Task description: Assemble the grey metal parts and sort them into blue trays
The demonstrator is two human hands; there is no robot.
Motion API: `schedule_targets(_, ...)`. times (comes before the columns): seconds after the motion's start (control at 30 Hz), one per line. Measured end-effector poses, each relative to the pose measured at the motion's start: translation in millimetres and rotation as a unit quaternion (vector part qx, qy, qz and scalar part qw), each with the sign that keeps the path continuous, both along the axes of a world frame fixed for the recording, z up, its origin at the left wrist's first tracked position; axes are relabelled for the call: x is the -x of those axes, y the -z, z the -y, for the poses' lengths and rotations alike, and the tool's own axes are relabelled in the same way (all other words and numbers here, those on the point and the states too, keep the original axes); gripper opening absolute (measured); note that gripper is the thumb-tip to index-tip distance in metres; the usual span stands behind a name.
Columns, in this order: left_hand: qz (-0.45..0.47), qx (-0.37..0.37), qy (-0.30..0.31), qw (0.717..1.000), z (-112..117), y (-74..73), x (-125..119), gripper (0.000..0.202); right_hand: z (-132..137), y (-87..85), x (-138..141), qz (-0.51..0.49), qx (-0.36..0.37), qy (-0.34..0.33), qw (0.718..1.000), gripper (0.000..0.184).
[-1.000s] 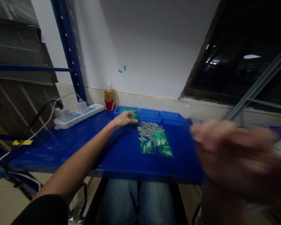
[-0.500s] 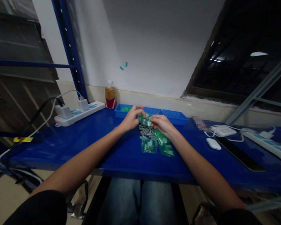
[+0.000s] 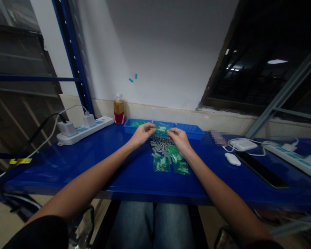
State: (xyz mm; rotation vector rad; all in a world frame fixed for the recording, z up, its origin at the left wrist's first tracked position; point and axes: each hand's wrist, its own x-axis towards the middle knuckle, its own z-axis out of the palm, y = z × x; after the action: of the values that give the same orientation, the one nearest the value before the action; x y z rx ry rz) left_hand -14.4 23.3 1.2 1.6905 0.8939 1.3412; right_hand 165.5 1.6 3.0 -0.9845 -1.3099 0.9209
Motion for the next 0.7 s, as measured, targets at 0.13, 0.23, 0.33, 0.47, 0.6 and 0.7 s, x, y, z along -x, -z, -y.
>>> schedule_targets(0.13,-0.009,-0.093,-0.026,0.995,1,-0.2,0,0.015,5,-4.8,0,-0.074,0.138,-0.033,0.987,0.037)
schedule_targets(0.23,-0.037,-0.167,-0.029,0.985,7,-3.1,0,0.008,9,-6.9,2,-0.147,0.184,-0.098,0.967,0.025)
schedule_targets(0.33,-0.056,-0.212,-0.052,0.974,12,-6.0,-1,0.008,10,-6.8,6,-0.209,0.125,-0.102,0.964,0.032)
schedule_targets(0.47,-0.06,-0.19,-0.066,0.978,10,-3.4,-2,0.014,9,-7.4,9,-0.224,0.077,-0.106,0.966,0.035)
schedule_targets(0.6,0.042,0.004,-0.01,0.999,1,5.8,-4,0.028,8,-7.8,7,-0.191,0.063,-0.106,0.974,0.023)
schedule_targets(0.7,0.069,0.085,0.009,0.994,-5,12.1,-4,0.035,8,-6.2,6,-0.178,0.058,-0.08,0.979,0.022)
